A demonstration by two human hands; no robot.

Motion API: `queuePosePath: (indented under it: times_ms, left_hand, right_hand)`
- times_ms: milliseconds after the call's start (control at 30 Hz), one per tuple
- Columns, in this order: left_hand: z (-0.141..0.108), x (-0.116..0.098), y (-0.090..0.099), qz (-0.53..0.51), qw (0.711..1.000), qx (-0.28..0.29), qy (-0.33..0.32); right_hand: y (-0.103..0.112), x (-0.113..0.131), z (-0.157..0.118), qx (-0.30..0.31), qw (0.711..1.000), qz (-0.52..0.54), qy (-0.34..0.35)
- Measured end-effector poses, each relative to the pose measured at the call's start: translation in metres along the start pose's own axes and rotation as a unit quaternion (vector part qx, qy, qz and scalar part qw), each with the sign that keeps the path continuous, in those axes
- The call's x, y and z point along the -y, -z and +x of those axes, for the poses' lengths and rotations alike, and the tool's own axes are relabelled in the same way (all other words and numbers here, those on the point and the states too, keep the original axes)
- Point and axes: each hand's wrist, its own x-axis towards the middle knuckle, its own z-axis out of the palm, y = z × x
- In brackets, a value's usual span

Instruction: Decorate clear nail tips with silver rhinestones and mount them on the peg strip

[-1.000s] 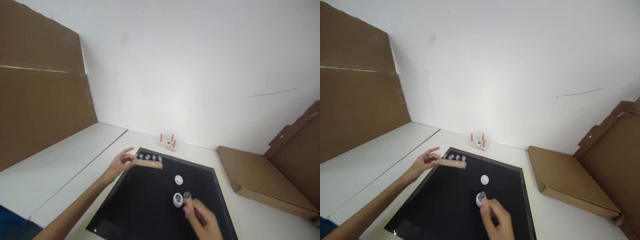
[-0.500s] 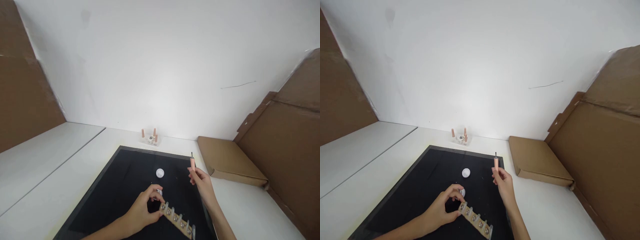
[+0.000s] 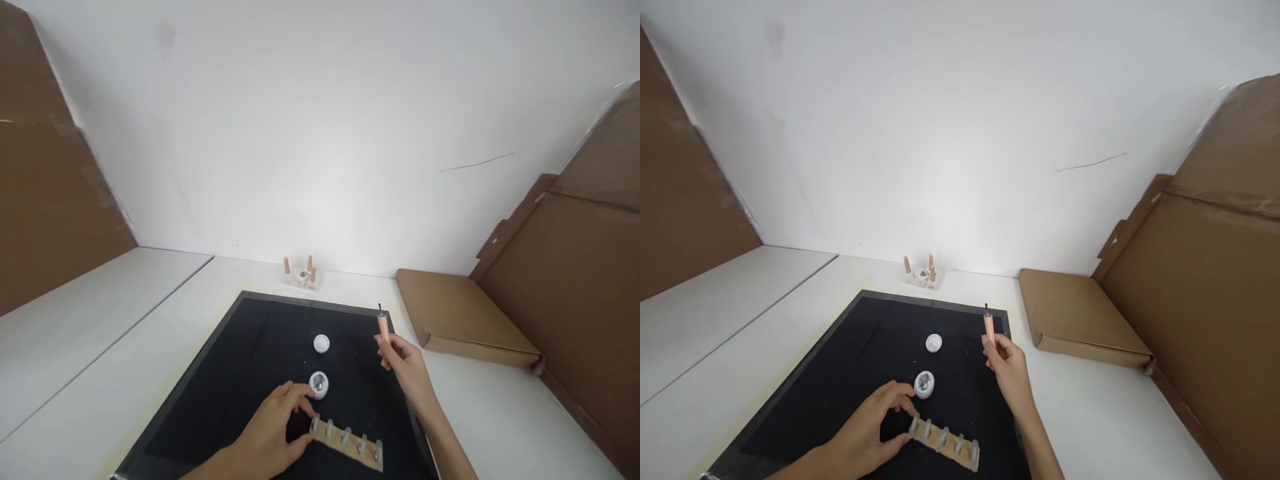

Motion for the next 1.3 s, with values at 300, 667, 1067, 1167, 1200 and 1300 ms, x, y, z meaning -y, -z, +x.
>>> queuePosePath:
  times_ms: [300,667,1067,1167,1200,1300]
  left_hand:
    - [0.025,0.002,0.010,-0.016,0.998,-0.038,0.039]
    - [0.094,-0.040,0.054,-0.173,0.981,-0.091,0.004]
    - [0.103,-0.122,0.117,-0.251,0.964,-0.075,-0.036]
    - [0.102,-0.121,0.125,-0.248,0.967,-0.055,-0.026]
    - [0.100,-0.120,0.127,-0.248,0.967,-0.046,-0.021]
    - [0.095,-0.120,0.134,-0.253,0.967,-0.021,-0.026]
  right_hand:
    - [-0.012,0.014,-0.009,0.051,0.998,-0.018,0.013]
    - [0.005,0.123,-0.018,0.062,0.989,-0.014,0.135]
    - [0.014,0.168,-0.031,-0.091,0.928,0.073,0.354]
    - [0.013,0.167,-0.025,-0.074,0.920,0.097,0.373]
    - [0.012,0.167,-0.024,-0.071,0.919,0.098,0.375]
    - [0.006,0.167,-0.026,-0.080,0.914,0.070,0.391]
